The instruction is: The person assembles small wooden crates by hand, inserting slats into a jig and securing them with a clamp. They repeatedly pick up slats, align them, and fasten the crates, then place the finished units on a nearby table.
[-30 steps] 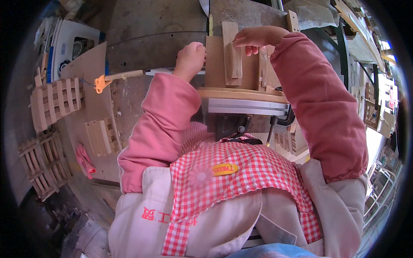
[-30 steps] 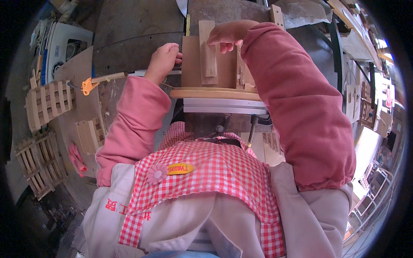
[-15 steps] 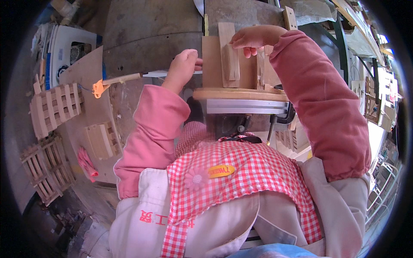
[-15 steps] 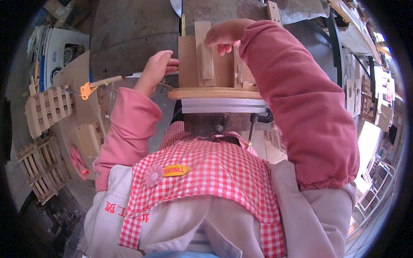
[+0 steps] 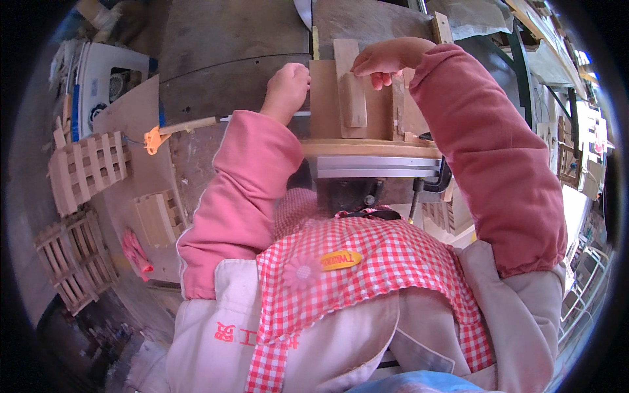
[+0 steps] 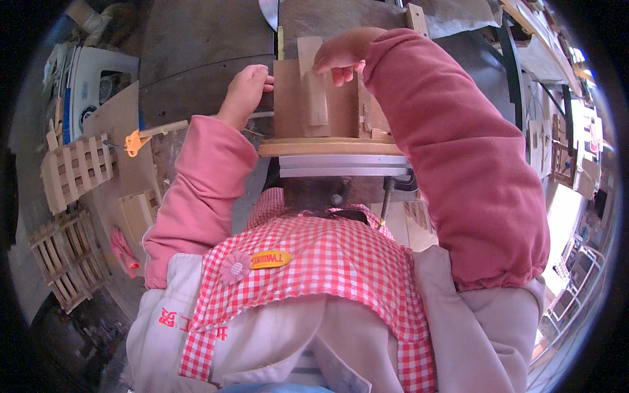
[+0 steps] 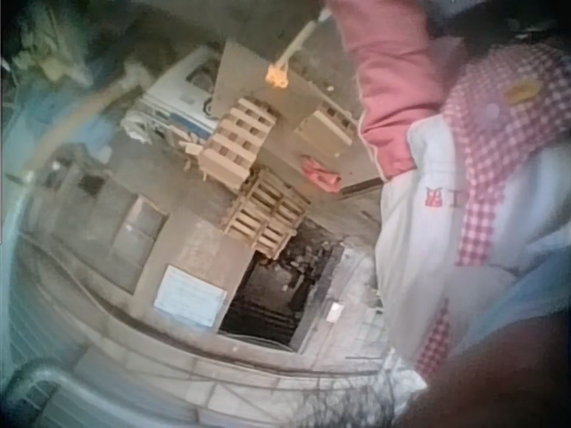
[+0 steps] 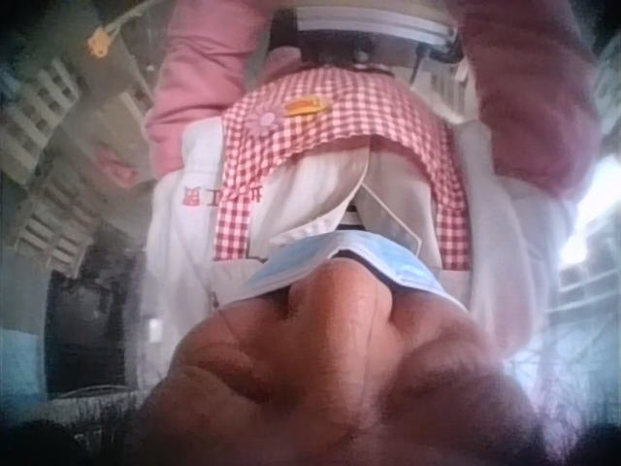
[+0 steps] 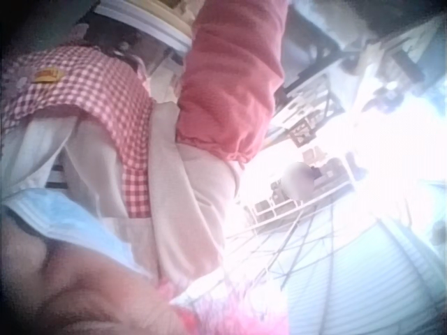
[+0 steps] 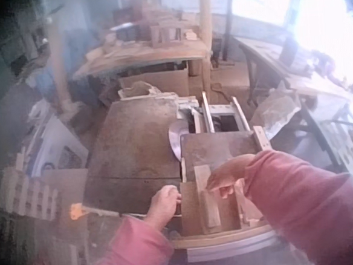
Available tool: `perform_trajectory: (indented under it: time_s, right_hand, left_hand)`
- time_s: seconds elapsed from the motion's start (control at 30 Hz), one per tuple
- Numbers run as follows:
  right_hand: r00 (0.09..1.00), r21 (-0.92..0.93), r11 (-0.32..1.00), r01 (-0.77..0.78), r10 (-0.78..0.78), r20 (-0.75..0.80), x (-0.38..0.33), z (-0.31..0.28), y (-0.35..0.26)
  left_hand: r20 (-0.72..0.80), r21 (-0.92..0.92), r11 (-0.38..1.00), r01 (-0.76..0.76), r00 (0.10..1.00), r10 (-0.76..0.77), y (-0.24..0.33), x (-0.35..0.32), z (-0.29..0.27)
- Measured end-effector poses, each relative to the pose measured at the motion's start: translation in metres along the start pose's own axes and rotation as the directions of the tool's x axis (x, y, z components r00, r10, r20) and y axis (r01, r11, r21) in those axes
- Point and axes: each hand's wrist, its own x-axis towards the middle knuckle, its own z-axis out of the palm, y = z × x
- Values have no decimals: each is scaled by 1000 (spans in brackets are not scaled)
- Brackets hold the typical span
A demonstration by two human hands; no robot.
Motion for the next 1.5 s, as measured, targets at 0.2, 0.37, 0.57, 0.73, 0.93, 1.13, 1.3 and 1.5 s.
perform_trajectory:
  time_s: [0.2, 0.37, 0.57, 0.73, 0.93, 1.13, 1.3, 1.5]
  right_hand:
    - [998, -92, 994, -53, 50, -36, -5, 4, -12]
    - [995, -25, 1000, -7, 4, -104, -9, 13, -9]
    - [989, 11, 1000, 17, -15, -149, -14, 18, -8]
    - [991, -59, 998, 28, -36, -130, -13, 16, -12]
    - [986, -23, 997, 68, -71, -153, -9, 16, -4]
    - [977, -29, 991, 134, -137, -164, -5, 17, 1]
    - [975, -16, 995, 99, -101, -199, -4, 23, -3]
    - [930, -82, 991, 102, -124, -346, -11, 42, -7]
  left_hand:
    - [140, -276, 947, 166, 981, -131, -1, -11, -11]
    - [138, -185, 973, 140, 984, -115, -5, -6, -11]
    - [158, -134, 988, 80, 986, -58, -10, 4, -9]
    - [166, -270, 955, 125, 983, -82, -1, -14, -10]
    - [132, -244, 951, 188, 978, -160, -3, -63, -4]
    - [207, -213, 940, 267, 952, -224, -11, -80, -2]
    - [199, -271, 923, 274, 954, -225, -16, -85, -1]
    - [344, -288, 892, 348, 907, -242, -40, -75, -15]
